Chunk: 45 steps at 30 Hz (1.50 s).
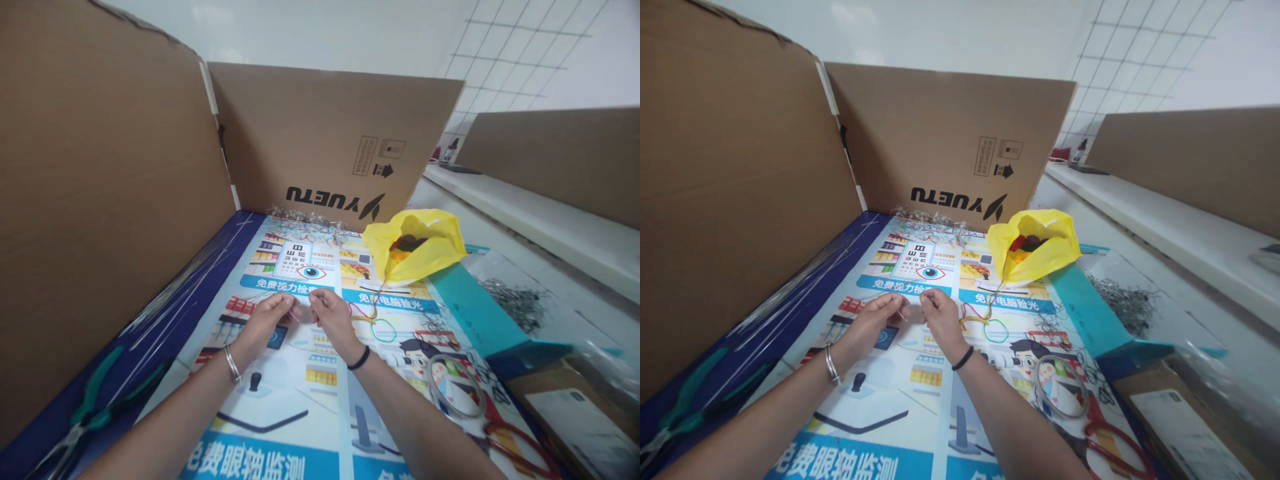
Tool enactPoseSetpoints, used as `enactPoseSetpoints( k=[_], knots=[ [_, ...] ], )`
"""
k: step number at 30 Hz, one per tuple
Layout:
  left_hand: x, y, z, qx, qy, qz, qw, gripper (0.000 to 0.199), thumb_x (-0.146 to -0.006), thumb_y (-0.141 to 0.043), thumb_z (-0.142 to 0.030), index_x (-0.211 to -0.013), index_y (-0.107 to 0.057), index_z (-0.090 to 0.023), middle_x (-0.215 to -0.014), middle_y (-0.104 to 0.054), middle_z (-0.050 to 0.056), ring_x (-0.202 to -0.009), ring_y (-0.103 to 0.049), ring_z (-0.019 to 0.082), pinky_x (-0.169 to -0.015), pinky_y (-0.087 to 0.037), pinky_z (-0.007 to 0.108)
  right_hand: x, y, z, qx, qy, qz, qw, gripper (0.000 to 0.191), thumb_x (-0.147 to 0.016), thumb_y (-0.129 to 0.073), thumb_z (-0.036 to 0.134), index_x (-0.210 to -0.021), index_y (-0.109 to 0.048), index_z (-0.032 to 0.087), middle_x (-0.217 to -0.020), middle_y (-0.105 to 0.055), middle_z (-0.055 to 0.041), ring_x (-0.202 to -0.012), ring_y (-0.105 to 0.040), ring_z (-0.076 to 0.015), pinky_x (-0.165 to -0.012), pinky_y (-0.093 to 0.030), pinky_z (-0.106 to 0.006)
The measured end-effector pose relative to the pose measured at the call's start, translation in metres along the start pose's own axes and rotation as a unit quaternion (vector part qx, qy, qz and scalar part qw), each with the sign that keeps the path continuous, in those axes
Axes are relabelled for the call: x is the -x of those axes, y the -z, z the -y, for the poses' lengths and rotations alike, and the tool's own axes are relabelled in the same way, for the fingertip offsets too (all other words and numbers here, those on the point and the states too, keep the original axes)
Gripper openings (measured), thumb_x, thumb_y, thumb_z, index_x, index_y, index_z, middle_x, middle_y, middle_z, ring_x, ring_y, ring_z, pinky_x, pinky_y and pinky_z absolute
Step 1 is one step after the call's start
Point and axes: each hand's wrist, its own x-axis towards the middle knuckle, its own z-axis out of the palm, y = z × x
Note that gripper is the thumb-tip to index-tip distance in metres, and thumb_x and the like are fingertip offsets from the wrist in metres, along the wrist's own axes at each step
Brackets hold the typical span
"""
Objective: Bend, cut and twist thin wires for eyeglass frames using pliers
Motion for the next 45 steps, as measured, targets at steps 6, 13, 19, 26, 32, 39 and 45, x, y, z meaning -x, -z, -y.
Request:
enactPoseSetpoints(
  k=[6, 13, 19, 26, 32, 39, 45],
  knots=[
    [-0.001, 0.000, 0.003, 0.030, 0.013, -0.009, 0.999, 0.029, -0.077, -0.060, -0.046, -0.079, -0.059, -0.017, -0.066, -0.061, 0.001, -0.062, -0.053, 0.013, -0.063, -0.041, 0.024, 0.003, 0.000, 0.003, 0.010, 0.011, 0.003, 1.000, 0.028, -0.081, -0.053, 0.046, -0.080, -0.059, 0.019, -0.054, -0.055, 0.0036, -0.039, -0.048, -0.0086, -0.039, -0.037, -0.020],
    [0.001, -0.002, -0.002, 0.038, 0.016, 0.011, 0.999, 0.033, -0.076, -0.060, -0.048, -0.087, -0.062, -0.016, -0.073, -0.063, 0.004, -0.066, -0.054, 0.014, -0.064, -0.042, 0.024, 0.001, 0.002, 0.001, -0.013, 0.014, -0.003, 1.000, 0.028, -0.079, -0.055, 0.046, -0.081, -0.059, 0.019, -0.054, -0.054, 0.0040, -0.041, -0.048, -0.0093, -0.040, -0.038, -0.021],
    [-0.001, -0.001, 0.001, 0.052, 0.026, -0.019, 0.998, 0.030, -0.072, -0.064, -0.045, -0.081, -0.060, -0.017, -0.069, -0.061, 0.001, -0.059, -0.053, 0.011, -0.058, -0.041, 0.023, 0.002, 0.002, 0.002, 0.018, 0.020, 0.001, 1.000, 0.028, -0.081, -0.052, 0.046, -0.080, -0.059, 0.019, -0.055, -0.055, 0.0037, -0.041, -0.048, -0.0093, -0.041, -0.037, -0.021],
    [0.001, -0.005, -0.002, 0.009, 0.002, -0.007, 1.000, 0.031, -0.075, -0.061, -0.047, -0.073, -0.058, -0.016, -0.062, -0.059, 0.000, -0.058, -0.054, 0.012, -0.057, -0.039, 0.022, 0.002, 0.003, 0.003, 0.127, 0.057, -0.054, 0.989, 0.026, -0.082, -0.050, 0.042, -0.079, -0.062, 0.019, -0.057, -0.056, 0.0024, -0.052, -0.051, -0.0127, -0.054, -0.040, -0.025],
    [0.007, -0.013, -0.006, 0.072, 0.007, 0.028, 0.997, 0.031, -0.076, -0.061, -0.044, -0.091, -0.060, -0.017, -0.087, -0.066, 0.006, -0.075, -0.059, 0.014, -0.066, -0.043, 0.023, 0.001, 0.005, 0.001, 0.180, 0.097, -0.085, 0.975, 0.026, -0.083, -0.047, 0.040, -0.079, -0.062, 0.019, -0.072, -0.064, -0.0021, -0.069, -0.056, -0.0169, -0.065, -0.041, -0.028],
    [0.004, -0.010, 0.001, 0.142, 0.027, 0.013, 0.989, 0.026, -0.078, -0.060, -0.041, -0.084, -0.059, -0.017, -0.070, -0.061, 0.002, -0.067, -0.058, 0.012, -0.064, -0.042, 0.023, 0.001, 0.004, -0.004, 0.170, 0.097, -0.058, 0.979, 0.026, -0.083, -0.048, 0.040, -0.088, -0.063, 0.019, -0.075, -0.065, -0.0022, -0.066, -0.055, -0.0157, -0.062, -0.042, -0.026],
    [0.002, -0.007, 0.000, 0.113, 0.020, 0.005, 0.993, 0.025, -0.076, -0.062, -0.041, -0.079, -0.059, -0.017, -0.066, -0.060, 0.001, -0.064, -0.055, 0.012, -0.065, -0.042, 0.024, 0.001, 0.005, -0.002, 0.153, 0.086, -0.038, 0.984, 0.025, -0.082, -0.048, 0.037, -0.089, -0.063, 0.018, -0.067, -0.062, -0.0001, -0.058, -0.052, -0.0140, -0.056, -0.040, -0.025]
  ],
)
